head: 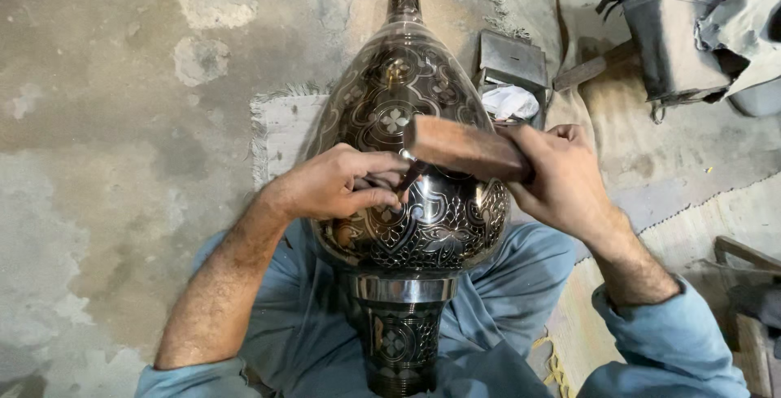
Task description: The person sits on the floor and uses a small metal chisel and a wooden mallet to engrave intricate floral and geometric patterns into the surface of a large, polished metal vessel. The person repeatedly taps the chisel with the mallet to create the design.
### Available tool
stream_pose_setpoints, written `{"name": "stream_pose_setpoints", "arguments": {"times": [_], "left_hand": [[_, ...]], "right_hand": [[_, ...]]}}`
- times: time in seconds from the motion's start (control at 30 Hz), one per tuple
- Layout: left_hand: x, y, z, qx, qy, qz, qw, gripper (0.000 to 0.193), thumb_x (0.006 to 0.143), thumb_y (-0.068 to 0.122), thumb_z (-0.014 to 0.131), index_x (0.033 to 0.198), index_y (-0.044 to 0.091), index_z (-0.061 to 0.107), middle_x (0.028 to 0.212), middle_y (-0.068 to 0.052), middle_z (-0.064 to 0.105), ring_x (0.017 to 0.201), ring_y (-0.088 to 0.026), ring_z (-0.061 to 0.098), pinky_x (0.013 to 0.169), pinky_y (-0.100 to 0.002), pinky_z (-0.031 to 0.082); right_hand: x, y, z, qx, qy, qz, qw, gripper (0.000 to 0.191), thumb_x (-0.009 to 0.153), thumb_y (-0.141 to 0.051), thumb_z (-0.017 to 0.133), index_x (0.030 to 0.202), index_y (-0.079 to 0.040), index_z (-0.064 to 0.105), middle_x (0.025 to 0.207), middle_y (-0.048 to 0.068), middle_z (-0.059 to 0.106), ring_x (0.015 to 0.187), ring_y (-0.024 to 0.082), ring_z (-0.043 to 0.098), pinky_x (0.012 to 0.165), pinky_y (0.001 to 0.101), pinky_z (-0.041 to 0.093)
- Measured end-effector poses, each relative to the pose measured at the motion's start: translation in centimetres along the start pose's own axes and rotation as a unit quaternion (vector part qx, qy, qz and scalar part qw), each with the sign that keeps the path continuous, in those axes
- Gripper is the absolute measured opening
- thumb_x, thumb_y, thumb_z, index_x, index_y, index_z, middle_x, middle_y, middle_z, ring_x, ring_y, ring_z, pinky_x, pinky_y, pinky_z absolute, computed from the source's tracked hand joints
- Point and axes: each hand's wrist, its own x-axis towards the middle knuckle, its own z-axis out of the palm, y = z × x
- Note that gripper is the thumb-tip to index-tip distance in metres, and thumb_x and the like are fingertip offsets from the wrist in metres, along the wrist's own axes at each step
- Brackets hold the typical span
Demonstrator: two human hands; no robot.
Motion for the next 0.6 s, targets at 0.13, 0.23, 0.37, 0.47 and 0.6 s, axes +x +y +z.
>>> {"name": "stream_pose_setpoints", "arguments": {"times": [0.13,0.23,0.37,0.47,0.6], "left_hand": [[-0.2,-0.1,0.1,-0.015,0.014,0.012,1.000,0.051,0.094,0.013,0.073,0.141,-0.001,0.057,0.111,-0.012,0.079,0.099,-0.022,0.081,0.090,-0.037,0.067],[-0.3,0.0,0.0,-0.005,0.012,0.035,0.999,0.050,0.095,0.013,0.074,0.140,-0.001,0.058,0.111,-0.013,0.080,0.100,-0.022,0.080,0.090,-0.037,0.066],[-0.4,0.3,0.1,-0.023,0.012,0.010,1.000,0.049,0.094,0.011,0.073,0.139,-0.001,0.059,0.108,-0.012,0.080,0.096,-0.022,0.081,0.088,-0.036,0.067],[-0.4,0.3,0.2,-0.015,0.012,0.010,1.000,0.048,0.094,0.011,0.073,0.138,-0.001,0.060,0.109,-0.011,0.080,0.096,-0.021,0.081,0.088,-0.036,0.066],[-0.8,0.4,0.4,-0.018,0.043,-0.011,0.999,0.050,0.091,0.011,0.076,0.137,0.000,0.060,0.105,-0.011,0.081,0.094,-0.021,0.081,0.084,-0.035,0.067]], "right_hand": [[0.2,-0.7,0.1,0.079,0.047,0.059,0.994,0.032,0.089,-0.015,0.083,0.111,-0.004,0.063,0.082,0.008,0.067,0.071,0.012,0.061,0.064,0.0279,0.052],[0.3,-0.9,-0.4,-0.121,0.060,-0.084,0.987,0.043,0.076,-0.010,0.086,0.113,-0.004,0.065,0.086,0.008,0.069,0.076,0.016,0.068,0.072,0.0350,0.050],[0.3,-0.9,-1.0,0.091,0.050,0.044,0.994,0.037,0.087,-0.016,0.085,0.111,-0.004,0.059,0.088,0.004,0.065,0.082,0.010,0.061,0.072,0.0281,0.052],[0.4,-0.6,-1.1,-0.243,0.002,-0.119,0.963,0.059,0.067,-0.010,0.086,0.121,-0.002,0.065,0.088,0.010,0.071,0.086,0.025,0.069,0.084,0.0458,0.049],[0.6,-0.4,-1.1,0.052,0.043,0.004,0.998,0.041,0.088,-0.012,0.083,0.119,-0.001,0.059,0.096,0.017,0.066,0.089,0.025,0.064,0.075,0.0340,0.053]]}}
